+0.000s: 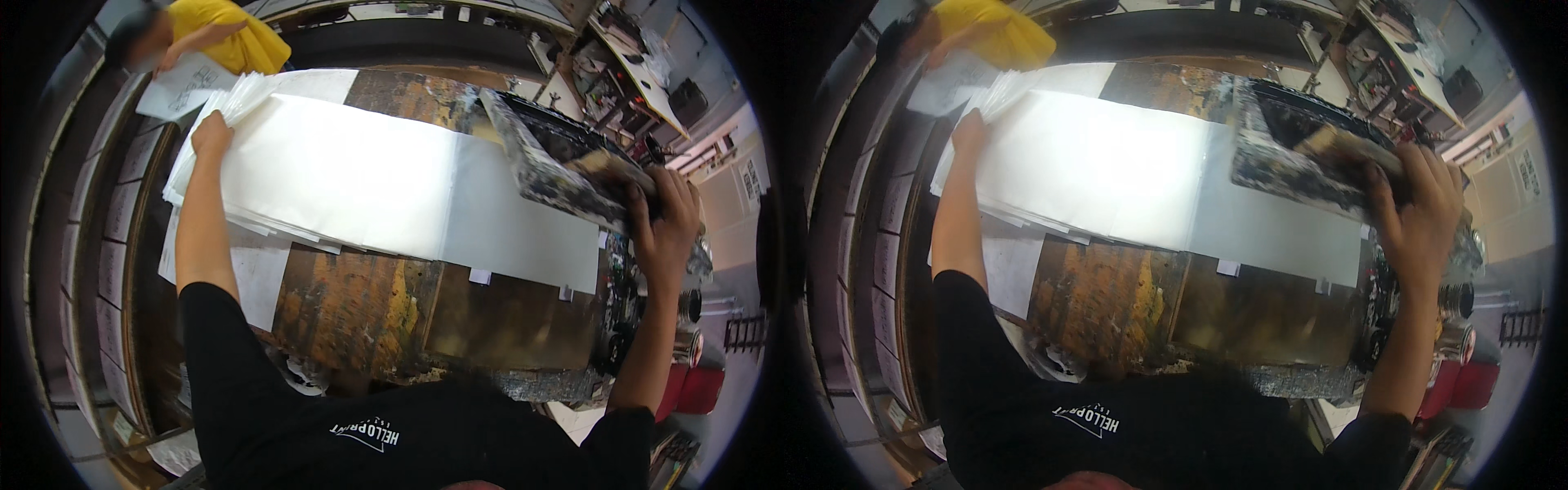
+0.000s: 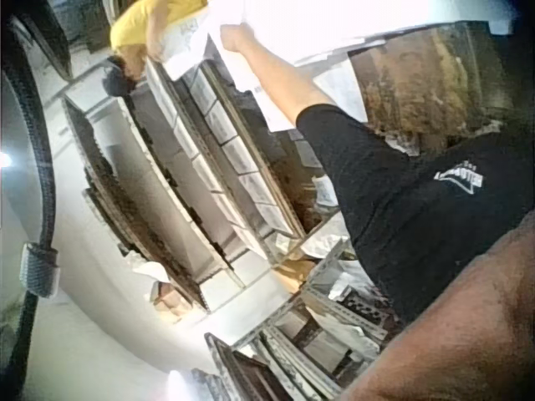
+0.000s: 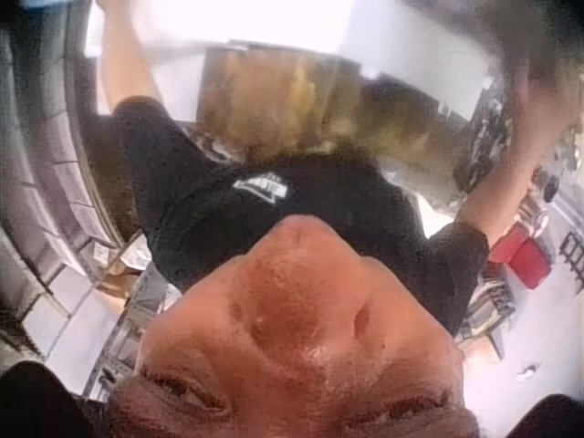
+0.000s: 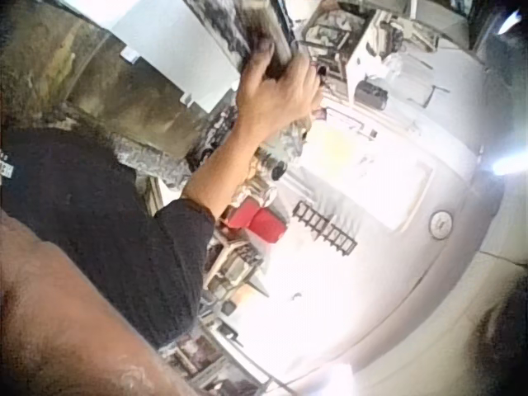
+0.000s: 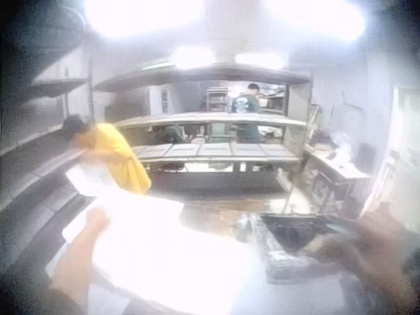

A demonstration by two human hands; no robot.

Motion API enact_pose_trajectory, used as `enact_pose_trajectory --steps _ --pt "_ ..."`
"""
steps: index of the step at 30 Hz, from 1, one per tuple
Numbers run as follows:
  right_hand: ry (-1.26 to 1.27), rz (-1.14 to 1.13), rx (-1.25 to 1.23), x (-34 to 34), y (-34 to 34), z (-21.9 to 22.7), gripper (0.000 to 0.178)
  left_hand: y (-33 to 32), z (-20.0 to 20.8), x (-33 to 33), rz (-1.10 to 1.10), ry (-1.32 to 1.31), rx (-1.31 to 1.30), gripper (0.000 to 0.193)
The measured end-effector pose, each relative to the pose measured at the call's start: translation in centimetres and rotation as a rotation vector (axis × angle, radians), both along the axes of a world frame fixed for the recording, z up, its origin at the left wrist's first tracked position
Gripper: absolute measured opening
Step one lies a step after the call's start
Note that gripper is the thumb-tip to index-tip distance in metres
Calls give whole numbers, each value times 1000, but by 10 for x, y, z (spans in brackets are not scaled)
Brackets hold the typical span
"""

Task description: The person performs screen printing by placing sheets under a printing frame, applying ink using a squeegee, and lifting the frame to reveal the printed design. Another person removes the printed sheets while the recorder continues the repetitive process.

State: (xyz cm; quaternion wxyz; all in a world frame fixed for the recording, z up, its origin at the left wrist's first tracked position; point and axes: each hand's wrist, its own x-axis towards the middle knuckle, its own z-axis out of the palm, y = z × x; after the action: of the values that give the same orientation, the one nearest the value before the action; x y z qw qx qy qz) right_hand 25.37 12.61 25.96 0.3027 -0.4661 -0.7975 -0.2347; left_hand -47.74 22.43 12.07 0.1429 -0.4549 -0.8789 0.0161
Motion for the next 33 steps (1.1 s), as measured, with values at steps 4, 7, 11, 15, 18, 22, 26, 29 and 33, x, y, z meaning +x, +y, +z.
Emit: enact_pose_trajectory --steps 4,7,11,15,18,22,26,29,33 --pt "4 2 -29 0 5 6 42 -5 66 -4 -109 59 75 52" --pt "5 9 -60 5 11 7 45 -15 158 3 -273 113 170 51" --pt "-7 45 46 10 20 6 48 -37 309 21 -197 206 223 48" --pt "44 119 5 8 30 19 50 -32 383 70 -312 430 303 39" --pt "29 146 -101 6 36 40 64 -17 367 139 -335 376 251 31" --pt "-31 11 -389 11 38 65 72 -19 323 232 -379 255 243 25" --pt "-64 17 -531 15 35 72 71 -46 308 267 -236 -305 199 35" --pt "-59 4 -470 15 31 73 69 -65 281 276 -61 -724 239 50" --pt "-73 -22 -424 15 29 79 69 -60 146 334 -88 -1112 223 50"
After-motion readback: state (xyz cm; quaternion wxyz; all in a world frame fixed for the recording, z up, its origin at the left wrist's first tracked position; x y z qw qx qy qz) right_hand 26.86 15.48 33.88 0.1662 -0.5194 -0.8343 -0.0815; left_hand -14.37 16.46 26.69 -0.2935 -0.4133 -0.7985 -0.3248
